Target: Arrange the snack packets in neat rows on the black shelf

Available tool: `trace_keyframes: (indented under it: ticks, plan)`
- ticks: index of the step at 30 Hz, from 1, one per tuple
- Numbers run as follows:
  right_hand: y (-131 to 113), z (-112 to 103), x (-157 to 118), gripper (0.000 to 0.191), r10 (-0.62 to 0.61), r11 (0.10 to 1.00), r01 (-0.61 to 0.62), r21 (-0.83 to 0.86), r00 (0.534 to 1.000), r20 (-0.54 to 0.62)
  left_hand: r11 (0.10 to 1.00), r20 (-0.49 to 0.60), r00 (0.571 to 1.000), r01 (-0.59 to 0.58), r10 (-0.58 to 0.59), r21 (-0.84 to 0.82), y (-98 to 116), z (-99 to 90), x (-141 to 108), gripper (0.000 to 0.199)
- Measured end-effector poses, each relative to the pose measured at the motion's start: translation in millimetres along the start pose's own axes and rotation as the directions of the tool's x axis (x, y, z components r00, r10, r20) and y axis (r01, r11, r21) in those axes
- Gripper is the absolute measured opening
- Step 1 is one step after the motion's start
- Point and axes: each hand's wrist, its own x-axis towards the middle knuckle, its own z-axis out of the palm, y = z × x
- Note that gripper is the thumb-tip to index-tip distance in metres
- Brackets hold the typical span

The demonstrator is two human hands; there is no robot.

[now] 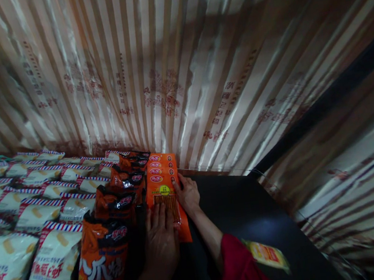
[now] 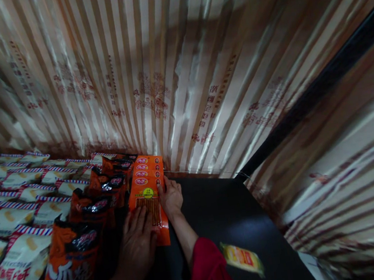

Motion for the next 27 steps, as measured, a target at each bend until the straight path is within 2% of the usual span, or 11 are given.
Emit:
trace_keyframes:
  ticks: [8,27]
  plan:
    - [2.1,4.0,-0.5,0.044,-0.017,1.0,0.016,-0.008,1.0,-0.024,1.0,-0.003,1.0,-0.011,0.011,-0.007,-0.5,3.6,-1.6,0.038]
    - [0.2,3.4,-1.3,0.043,-0.009,1.0,0.009,-0.021,1.0,-0.019,1.0,0.044,0.999,0.009,-0.008,-0.019,-1.0,-0.8,2.1,0.038]
